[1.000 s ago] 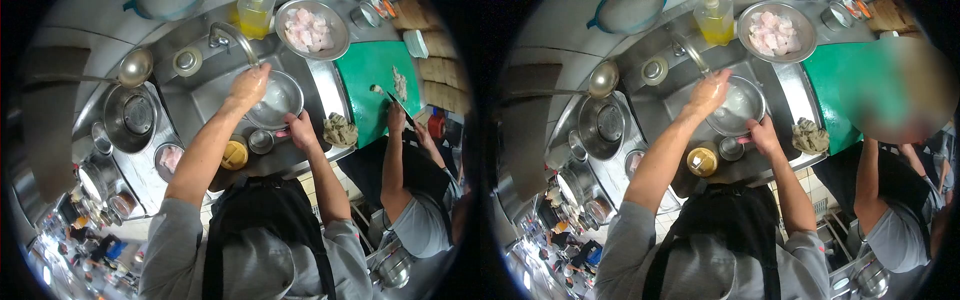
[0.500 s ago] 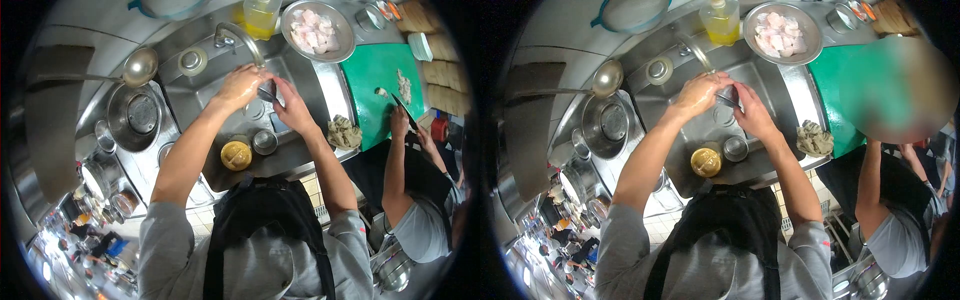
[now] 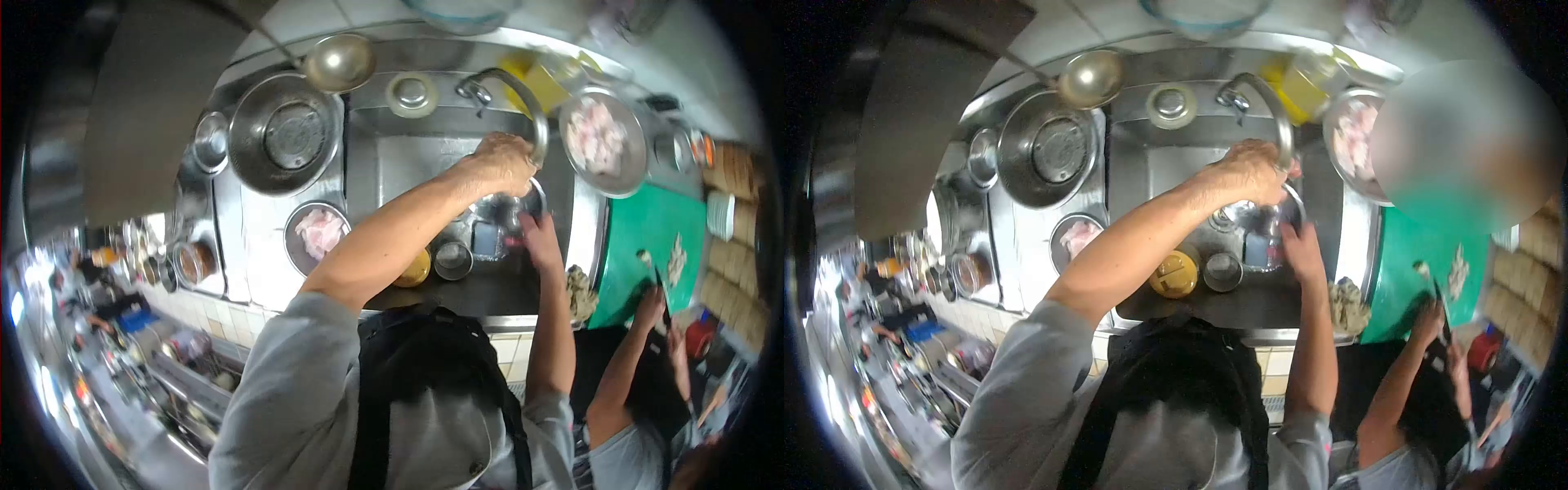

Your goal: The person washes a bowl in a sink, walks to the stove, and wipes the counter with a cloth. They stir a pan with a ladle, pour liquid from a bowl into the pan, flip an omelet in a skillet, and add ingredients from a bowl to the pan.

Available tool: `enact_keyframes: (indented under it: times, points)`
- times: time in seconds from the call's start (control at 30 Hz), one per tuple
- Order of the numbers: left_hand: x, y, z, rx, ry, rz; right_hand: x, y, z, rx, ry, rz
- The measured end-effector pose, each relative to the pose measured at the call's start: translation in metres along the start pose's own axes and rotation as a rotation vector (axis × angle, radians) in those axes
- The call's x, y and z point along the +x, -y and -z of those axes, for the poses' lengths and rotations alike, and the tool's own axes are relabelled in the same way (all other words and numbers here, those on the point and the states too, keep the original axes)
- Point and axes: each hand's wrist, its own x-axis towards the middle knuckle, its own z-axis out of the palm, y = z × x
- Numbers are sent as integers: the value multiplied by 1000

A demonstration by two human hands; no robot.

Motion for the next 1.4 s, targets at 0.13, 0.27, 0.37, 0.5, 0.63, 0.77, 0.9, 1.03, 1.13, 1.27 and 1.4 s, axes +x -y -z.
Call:
enact_keyframes:
  times: [0.13, 0.27, 0.37, 0.5, 0.63, 0.77, 0.9, 1.03, 1.13, 1.27, 1.4]
  points:
    - [18, 51, 19, -231, 14, 502, -36, -61, 23, -25, -10, -70]
    - [60, 106, -39, -358, -367, 513, -66, -109, 15, 59, -100, -35]
    - [78, 114, -65, -417, -458, 456, -78, -133, 18, -10, -113, 117]
    - [54, 97, -47, -452, -407, 591, -101, -98, 9, 39, -116, 183]
    - [41, 109, -49, -455, -454, 608, -104, -101, 13, -41, -110, 288]
    - [11, 107, -36, -893, -205, 601, -97, -117, 13, -247, -161, 430]
    - [-56, 101, -93, -515, -693, 314, -115, -63, -27, -368, -136, 610]
    - [-215, 109, -63, -740, -832, 231, -108, -72, -34, -265, -48, 521]
    - [-298, 159, -59, -1066, -1288, 341, -113, -60, -59, -107, -40, 408]
    - [-378, 235, -51, -1353, -1601, 619, -107, -57, -85, -5, 47, 315]
    - [-413, 316, -58, -1510, -1543, 731, -120, -19, -143, 155, 158, 189]
